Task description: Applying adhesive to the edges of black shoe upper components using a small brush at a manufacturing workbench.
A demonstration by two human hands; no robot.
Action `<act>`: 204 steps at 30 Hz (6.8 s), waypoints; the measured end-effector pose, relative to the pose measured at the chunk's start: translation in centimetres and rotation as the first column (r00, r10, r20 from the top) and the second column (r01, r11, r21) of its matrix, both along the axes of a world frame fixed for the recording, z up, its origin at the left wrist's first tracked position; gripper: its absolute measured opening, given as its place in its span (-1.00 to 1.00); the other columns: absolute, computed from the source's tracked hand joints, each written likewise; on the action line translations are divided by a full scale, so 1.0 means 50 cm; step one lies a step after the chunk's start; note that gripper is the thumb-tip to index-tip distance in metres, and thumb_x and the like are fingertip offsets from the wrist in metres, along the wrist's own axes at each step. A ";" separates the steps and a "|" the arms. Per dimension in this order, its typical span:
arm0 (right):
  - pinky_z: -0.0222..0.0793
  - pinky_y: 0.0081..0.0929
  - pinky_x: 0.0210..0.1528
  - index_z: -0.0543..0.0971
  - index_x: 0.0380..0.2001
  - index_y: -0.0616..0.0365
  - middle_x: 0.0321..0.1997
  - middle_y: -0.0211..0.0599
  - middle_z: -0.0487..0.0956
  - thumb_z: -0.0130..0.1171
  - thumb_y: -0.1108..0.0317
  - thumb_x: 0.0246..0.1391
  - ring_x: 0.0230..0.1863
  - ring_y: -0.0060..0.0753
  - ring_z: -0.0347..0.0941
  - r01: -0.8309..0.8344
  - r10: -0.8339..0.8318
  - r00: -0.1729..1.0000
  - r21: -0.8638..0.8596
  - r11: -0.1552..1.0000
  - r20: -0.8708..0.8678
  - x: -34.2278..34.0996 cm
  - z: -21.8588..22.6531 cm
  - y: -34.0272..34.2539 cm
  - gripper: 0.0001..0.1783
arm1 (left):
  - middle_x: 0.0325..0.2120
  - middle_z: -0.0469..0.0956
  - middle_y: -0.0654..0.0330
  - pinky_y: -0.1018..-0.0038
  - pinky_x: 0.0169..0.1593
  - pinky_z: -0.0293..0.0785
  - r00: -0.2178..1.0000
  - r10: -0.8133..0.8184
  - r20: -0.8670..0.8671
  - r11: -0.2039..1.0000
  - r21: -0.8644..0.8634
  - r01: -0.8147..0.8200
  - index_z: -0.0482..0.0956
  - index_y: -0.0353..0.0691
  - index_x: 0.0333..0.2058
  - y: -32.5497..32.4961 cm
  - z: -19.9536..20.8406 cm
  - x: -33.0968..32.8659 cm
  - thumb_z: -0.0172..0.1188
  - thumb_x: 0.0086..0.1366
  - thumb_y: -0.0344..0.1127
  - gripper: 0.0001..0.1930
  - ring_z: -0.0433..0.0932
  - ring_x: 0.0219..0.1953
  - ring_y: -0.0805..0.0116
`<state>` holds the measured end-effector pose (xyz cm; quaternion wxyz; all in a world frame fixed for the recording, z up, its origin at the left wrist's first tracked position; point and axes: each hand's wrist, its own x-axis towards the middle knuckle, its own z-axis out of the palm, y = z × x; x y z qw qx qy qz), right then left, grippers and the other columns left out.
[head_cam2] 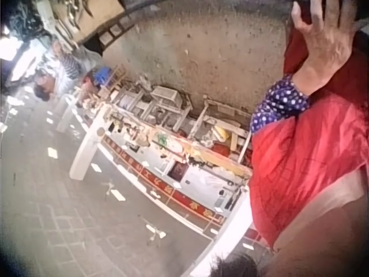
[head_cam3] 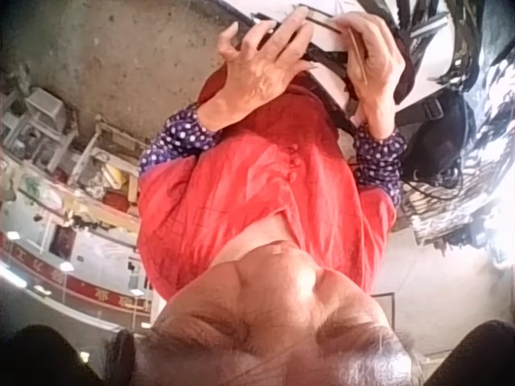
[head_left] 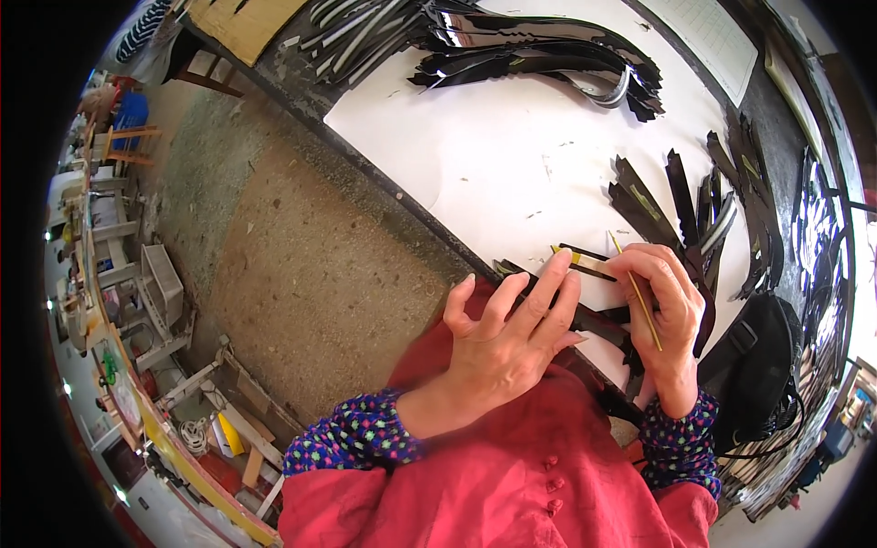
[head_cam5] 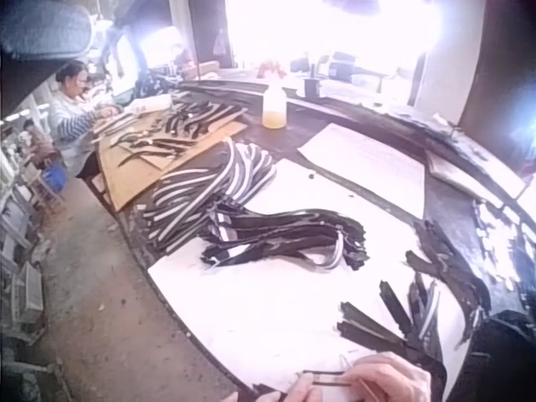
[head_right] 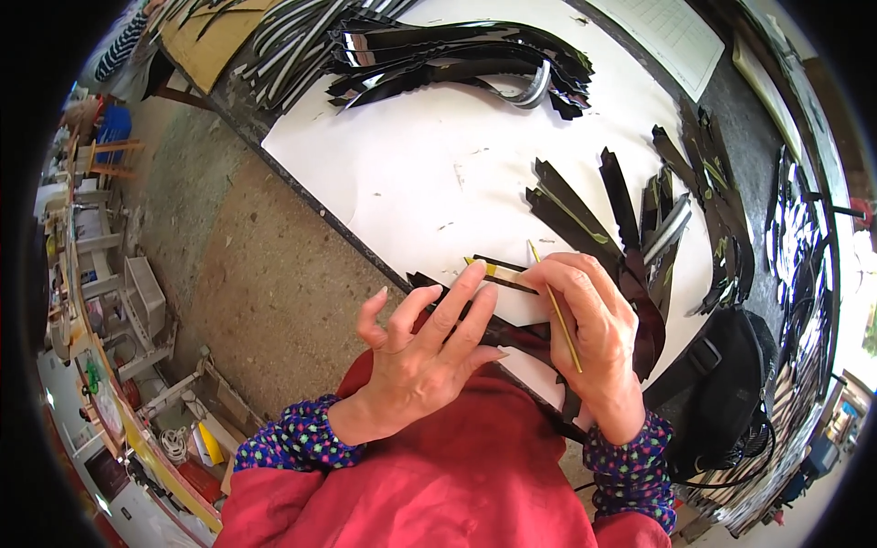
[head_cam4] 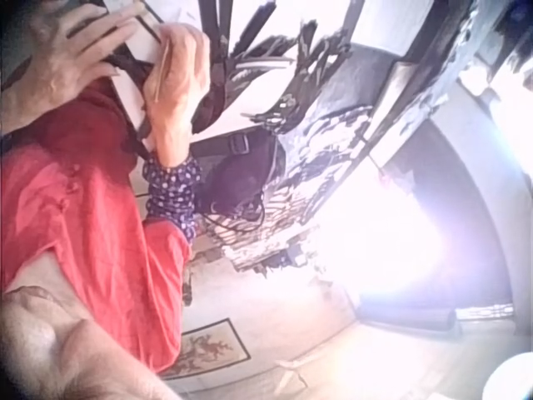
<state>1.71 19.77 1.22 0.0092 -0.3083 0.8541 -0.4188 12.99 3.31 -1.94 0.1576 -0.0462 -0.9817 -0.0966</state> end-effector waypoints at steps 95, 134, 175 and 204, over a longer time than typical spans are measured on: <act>0.45 -0.27 -0.16 0.60 -0.22 0.25 -0.22 -0.15 0.56 0.28 0.68 -0.03 -0.23 -0.06 0.49 0.158 -0.118 0.927 0.086 0.984 -0.355 -0.002 -0.018 0.020 -0.75 | 0.20 0.45 0.24 0.01 0.30 -0.04 1.000 -0.015 0.024 0.988 0.156 0.011 0.56 0.02 0.22 0.018 0.036 0.014 0.27 0.30 0.01 -0.47 0.42 0.14 0.37; 0.49 -0.34 -0.18 0.63 -0.21 0.22 -0.21 -0.13 0.58 0.26 0.63 0.11 -0.23 -0.10 0.55 0.167 -0.159 0.976 -0.037 0.985 0.149 0.053 0.005 -0.042 -0.82 | 0.29 0.45 0.40 0.20 0.22 0.00 0.996 -0.088 0.032 0.992 0.099 0.084 0.59 0.05 0.08 -0.052 0.002 -0.034 0.18 0.39 -0.08 -0.66 0.34 0.03 0.42; 0.48 -0.29 -0.24 0.58 -0.05 0.31 -0.19 -0.10 0.48 0.25 0.71 0.00 -0.24 -0.09 0.51 0.228 -0.221 0.969 0.058 0.972 -0.108 0.108 -0.009 -0.020 -0.61 | 0.24 0.46 0.56 0.15 0.24 0.04 0.996 -0.087 -0.005 0.992 -0.089 0.086 0.54 0.28 0.19 -0.049 -0.001 -0.050 0.09 0.37 -0.19 -0.58 0.30 0.01 0.47; 0.49 -0.31 -0.30 0.62 -0.12 0.30 -0.21 -0.10 0.54 0.30 0.72 0.00 -0.31 -0.11 0.54 0.252 -0.237 0.955 0.072 0.965 -0.178 0.097 0.026 -0.026 -0.68 | 0.27 0.41 0.49 0.15 0.23 0.06 0.994 -0.101 0.032 0.995 -0.021 0.102 0.58 0.28 0.16 -0.059 0.008 -0.053 0.27 0.32 -0.10 -0.58 0.28 0.00 0.40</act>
